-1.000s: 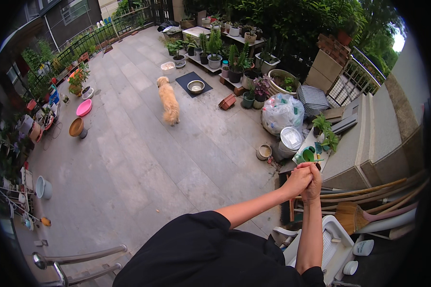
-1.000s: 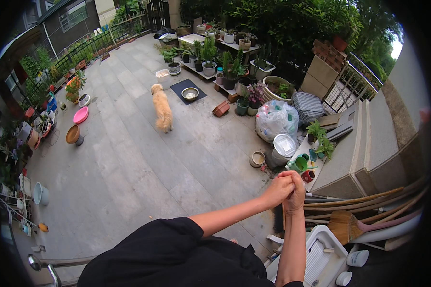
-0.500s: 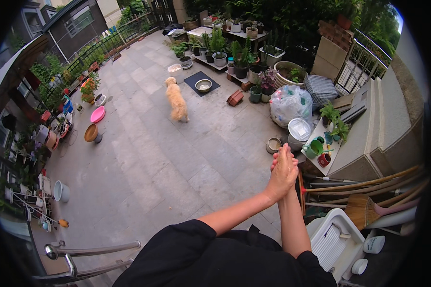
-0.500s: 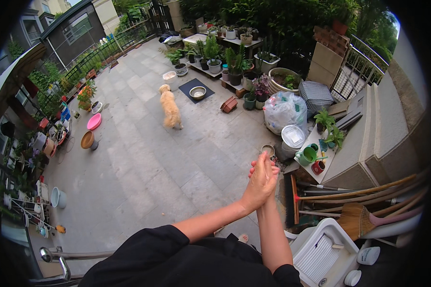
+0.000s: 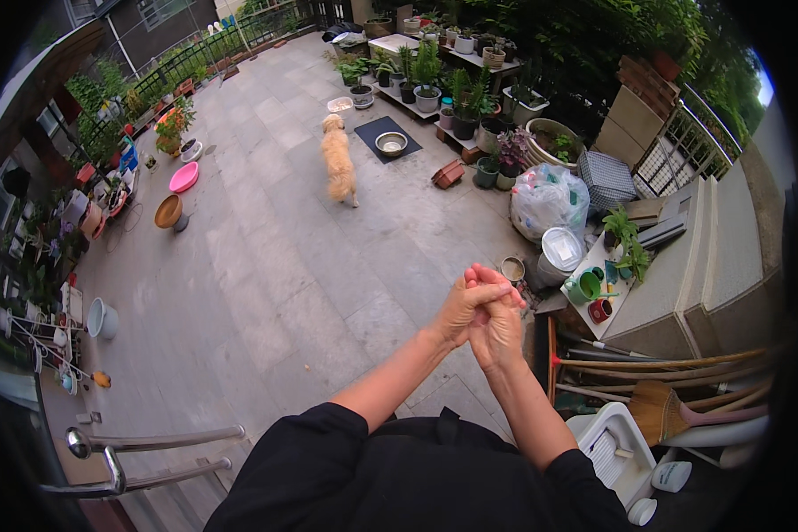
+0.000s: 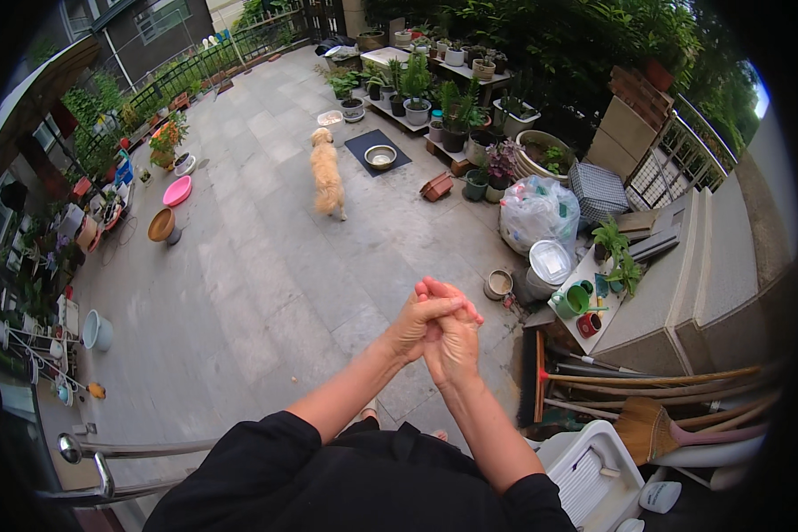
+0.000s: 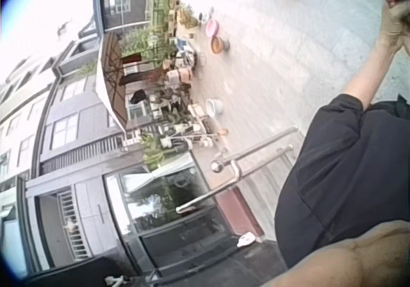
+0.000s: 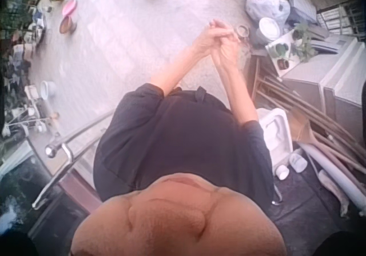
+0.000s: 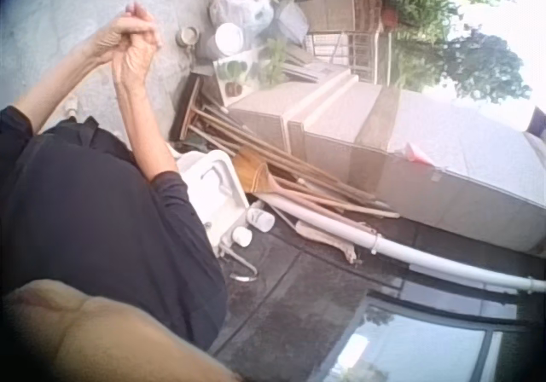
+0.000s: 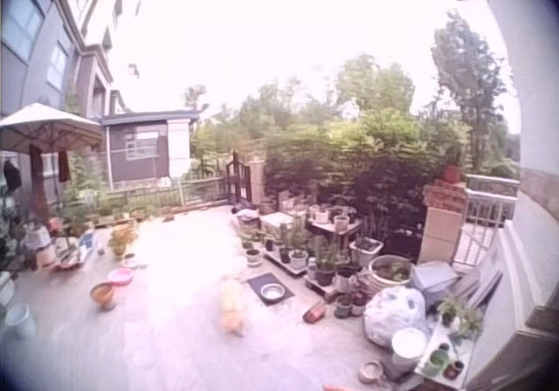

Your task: The person fills a green watering can at a kitchen sink, carries it and a container of food scraps to a balcony, and waters several potted plants. The person also moves a plant pot and washes hands at an outdoor sink.

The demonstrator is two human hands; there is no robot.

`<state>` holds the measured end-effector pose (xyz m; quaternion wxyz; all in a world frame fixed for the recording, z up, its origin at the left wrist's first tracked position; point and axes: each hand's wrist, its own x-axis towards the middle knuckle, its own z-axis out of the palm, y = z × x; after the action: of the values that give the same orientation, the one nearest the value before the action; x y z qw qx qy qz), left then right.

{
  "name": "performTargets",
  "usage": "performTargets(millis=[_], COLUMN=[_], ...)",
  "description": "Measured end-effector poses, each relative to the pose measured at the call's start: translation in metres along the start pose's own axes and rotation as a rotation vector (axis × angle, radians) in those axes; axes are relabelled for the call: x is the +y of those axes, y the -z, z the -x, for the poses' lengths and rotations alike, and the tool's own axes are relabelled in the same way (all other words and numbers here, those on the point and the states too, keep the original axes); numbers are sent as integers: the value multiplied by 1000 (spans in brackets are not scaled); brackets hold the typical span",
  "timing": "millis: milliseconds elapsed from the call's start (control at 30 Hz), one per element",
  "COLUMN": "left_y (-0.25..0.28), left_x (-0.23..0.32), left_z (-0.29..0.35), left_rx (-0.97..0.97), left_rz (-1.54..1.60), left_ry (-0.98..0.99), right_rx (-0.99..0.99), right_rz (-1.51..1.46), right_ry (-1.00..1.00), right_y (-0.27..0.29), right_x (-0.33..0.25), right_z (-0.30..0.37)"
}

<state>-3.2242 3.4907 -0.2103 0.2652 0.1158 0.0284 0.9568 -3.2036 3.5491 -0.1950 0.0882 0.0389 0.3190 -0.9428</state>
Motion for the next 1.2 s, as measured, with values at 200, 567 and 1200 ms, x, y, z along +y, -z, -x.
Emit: performTargets(millis=[200,567,1200], left_y=[-24,-18,40], left_x=[107,242,430], left_z=[54,98,-35], left_rx=[314,715,590], left_rz=[-438,-873,-1167], left_ry=[-340,-951,-756], right_rx=[-79,-675,-554], right_rz=[145,1092,569], right_ry=[-155,309,-114], right_y=[-47,-151,-228], right_x=[68,176,264], right_z=[-9,-63,-408])
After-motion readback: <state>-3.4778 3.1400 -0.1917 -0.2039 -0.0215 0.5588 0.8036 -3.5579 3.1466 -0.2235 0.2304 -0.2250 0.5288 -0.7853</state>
